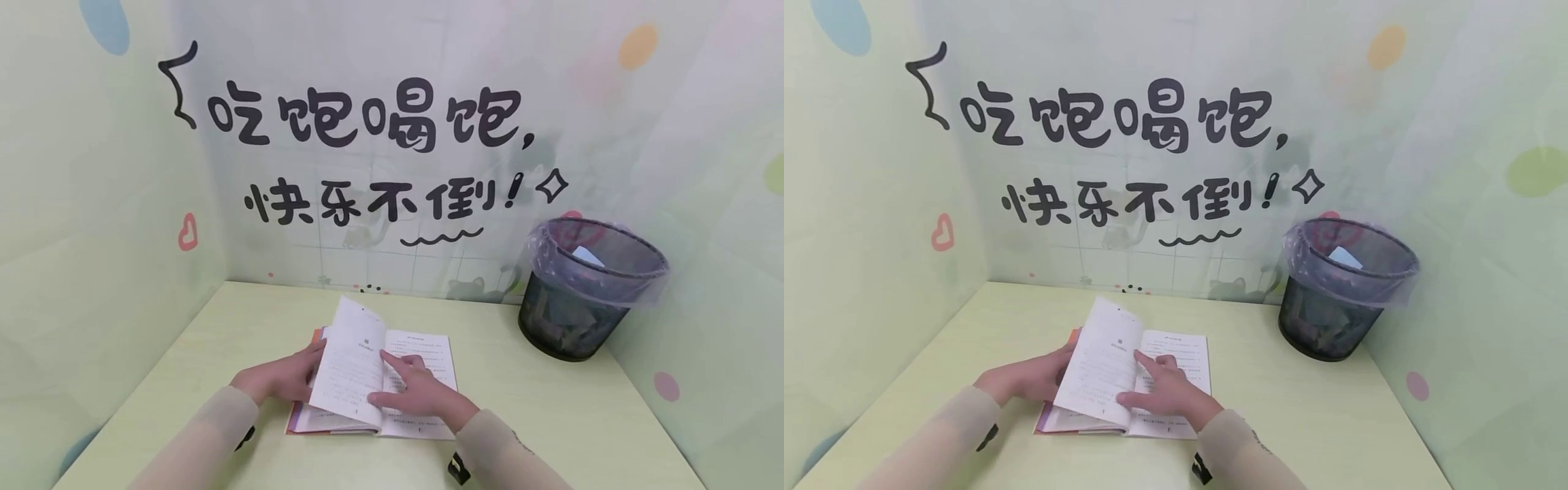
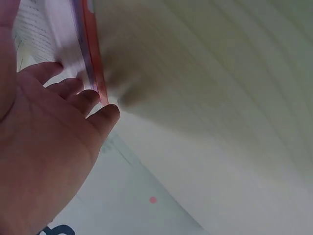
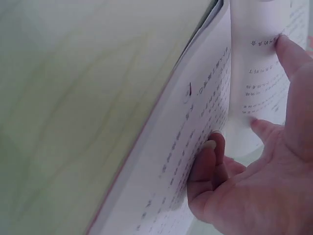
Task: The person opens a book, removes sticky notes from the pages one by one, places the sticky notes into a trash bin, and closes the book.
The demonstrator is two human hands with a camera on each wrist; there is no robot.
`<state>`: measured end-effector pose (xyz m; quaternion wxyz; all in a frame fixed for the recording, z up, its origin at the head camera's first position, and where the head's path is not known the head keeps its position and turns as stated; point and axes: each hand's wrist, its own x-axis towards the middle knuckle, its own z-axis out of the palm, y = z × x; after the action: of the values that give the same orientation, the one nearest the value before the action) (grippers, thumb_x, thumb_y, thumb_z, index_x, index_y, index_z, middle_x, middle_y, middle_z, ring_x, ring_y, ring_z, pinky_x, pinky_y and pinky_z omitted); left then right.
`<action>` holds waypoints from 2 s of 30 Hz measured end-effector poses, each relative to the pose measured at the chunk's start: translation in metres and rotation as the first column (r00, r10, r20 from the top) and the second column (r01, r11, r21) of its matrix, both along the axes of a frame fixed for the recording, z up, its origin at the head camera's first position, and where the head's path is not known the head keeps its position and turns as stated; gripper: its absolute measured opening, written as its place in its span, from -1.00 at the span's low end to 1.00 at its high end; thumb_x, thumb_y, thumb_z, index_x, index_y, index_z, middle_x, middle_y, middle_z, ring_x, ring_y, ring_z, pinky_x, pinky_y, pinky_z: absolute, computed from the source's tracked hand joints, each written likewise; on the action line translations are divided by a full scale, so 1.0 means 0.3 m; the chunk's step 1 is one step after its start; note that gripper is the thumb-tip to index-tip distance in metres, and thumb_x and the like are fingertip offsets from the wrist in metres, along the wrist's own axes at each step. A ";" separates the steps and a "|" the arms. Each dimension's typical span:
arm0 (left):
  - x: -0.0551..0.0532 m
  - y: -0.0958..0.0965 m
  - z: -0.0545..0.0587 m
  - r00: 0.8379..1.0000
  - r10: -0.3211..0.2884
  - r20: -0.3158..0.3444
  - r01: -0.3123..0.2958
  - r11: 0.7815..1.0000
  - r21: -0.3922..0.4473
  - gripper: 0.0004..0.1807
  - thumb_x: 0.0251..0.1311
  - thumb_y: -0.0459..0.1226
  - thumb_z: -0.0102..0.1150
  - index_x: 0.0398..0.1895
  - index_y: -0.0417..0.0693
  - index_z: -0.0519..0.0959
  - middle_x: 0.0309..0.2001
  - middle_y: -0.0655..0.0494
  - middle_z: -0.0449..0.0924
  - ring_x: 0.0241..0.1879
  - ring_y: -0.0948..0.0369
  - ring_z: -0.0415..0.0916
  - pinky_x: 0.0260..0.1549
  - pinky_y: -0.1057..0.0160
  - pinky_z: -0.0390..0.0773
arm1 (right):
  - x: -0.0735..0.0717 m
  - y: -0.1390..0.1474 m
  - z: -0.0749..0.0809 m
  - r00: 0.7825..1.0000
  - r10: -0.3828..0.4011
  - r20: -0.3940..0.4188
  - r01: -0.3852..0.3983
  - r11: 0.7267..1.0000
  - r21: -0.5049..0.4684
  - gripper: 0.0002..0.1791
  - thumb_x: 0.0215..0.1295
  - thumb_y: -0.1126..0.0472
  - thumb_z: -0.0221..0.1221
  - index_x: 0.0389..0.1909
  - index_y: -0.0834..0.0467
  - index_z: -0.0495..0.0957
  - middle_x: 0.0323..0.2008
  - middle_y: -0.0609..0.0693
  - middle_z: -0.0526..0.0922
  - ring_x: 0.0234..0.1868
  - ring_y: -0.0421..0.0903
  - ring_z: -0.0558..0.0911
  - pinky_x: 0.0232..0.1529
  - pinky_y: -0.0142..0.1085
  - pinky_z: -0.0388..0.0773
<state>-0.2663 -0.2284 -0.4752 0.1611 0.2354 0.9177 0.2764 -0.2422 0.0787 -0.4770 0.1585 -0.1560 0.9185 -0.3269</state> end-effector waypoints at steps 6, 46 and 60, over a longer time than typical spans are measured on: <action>-0.002 -0.071 -0.006 0.993 0.109 0.042 -0.105 0.991 -0.085 0.17 0.15 -0.04 0.64 0.78 0.01 0.18 0.81 -0.24 -0.10 0.77 -0.35 -0.17 0.65 -0.47 0.07 | 0.013 -0.034 0.003 1.000 0.002 -0.028 0.000 0.997 0.074 0.10 0.31 -0.47 0.37 0.77 -0.29 0.13 0.68 0.31 0.16 0.61 0.36 0.37 0.47 0.43 0.42; -0.034 0.303 0.081 1.000 0.021 0.009 -0.020 0.994 -0.104 0.10 0.26 0.14 0.56 0.76 0.04 0.22 0.81 -0.03 0.00 0.80 -0.12 -0.05 0.71 -0.25 0.14 | 0.028 -0.012 -0.019 0.989 0.048 -0.139 -0.027 0.988 0.151 0.08 0.39 -0.51 0.27 0.78 -0.16 0.15 0.63 0.30 0.27 0.52 0.34 0.51 0.44 0.34 0.54; -0.043 0.316 0.061 0.998 0.050 0.040 -0.047 0.995 -0.093 0.14 0.24 0.21 0.52 0.79 0.13 0.17 0.83 0.06 -0.05 0.80 -0.08 -0.08 0.73 -0.22 0.09 | -0.038 0.113 0.017 0.995 -0.023 -0.095 0.026 0.999 0.027 -0.35 0.60 -0.08 0.24 0.53 0.19 0.50 0.41 0.30 0.58 0.36 0.28 0.65 0.44 0.29 0.55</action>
<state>-0.2790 -0.1336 -0.4570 0.1843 0.1996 0.9313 0.2428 -0.2535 0.1125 -0.4721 0.1131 -0.1577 0.9313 -0.3083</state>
